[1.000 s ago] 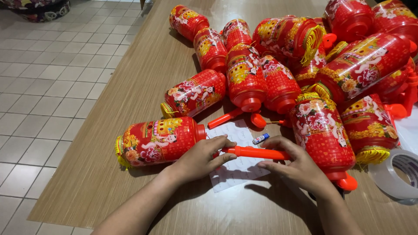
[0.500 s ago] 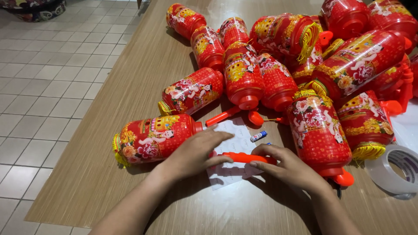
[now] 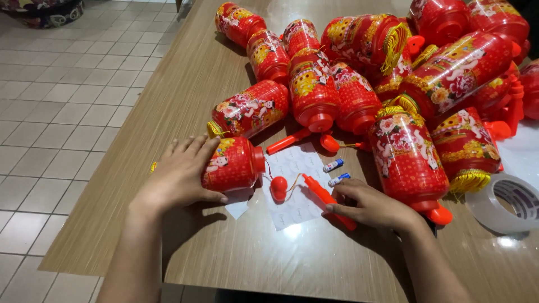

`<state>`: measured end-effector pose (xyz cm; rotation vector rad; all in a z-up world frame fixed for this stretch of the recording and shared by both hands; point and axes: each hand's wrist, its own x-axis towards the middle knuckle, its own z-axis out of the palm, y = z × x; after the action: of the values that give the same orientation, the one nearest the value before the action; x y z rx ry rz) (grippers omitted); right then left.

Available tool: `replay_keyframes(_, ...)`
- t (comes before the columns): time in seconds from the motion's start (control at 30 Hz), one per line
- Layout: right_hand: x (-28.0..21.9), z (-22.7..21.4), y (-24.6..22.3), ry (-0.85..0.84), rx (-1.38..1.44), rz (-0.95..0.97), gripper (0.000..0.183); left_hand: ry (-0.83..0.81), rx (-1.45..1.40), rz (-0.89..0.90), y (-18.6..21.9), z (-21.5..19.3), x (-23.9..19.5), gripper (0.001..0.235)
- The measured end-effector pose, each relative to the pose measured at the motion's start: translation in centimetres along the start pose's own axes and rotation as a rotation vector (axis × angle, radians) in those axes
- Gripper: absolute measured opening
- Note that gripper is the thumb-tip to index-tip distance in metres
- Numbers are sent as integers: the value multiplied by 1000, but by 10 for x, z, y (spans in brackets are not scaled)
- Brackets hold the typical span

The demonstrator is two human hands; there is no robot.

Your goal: Assembling decorative red lanterns by installing batteries into the handles, attaching them to the lantern bodies, and packaging them in plastic bags.

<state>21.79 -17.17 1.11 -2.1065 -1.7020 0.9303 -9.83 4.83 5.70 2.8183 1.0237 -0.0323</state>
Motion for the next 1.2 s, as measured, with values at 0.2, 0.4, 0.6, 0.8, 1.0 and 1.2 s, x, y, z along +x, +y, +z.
replay_keyframes(0.2,-2,14,2,28,-40,69,39,165,147,-1,-4,27,-2,111)
replay_keyframes(0.4,-11,26,-1,124,-61,87,43,522,-136,13,14,19,-26,108)
replay_keyframes(0.6,-34,33,-9,285,65,63,47,218,-1104,-86,56,27,-21,82)
replay_keyframes(0.8,-41,48,-7,288,8,166,50,-194,-1744,-352,162,-47,-85,78)
replay_keyframes(1.0,-33,53,-7,305,-47,101,49,-237,-1758,-351,160,-17,-73,85)
replay_keyframes(1.2,-44,53,-8,351,42,61,41,-137,-1677,-298,167,-19,-78,88)
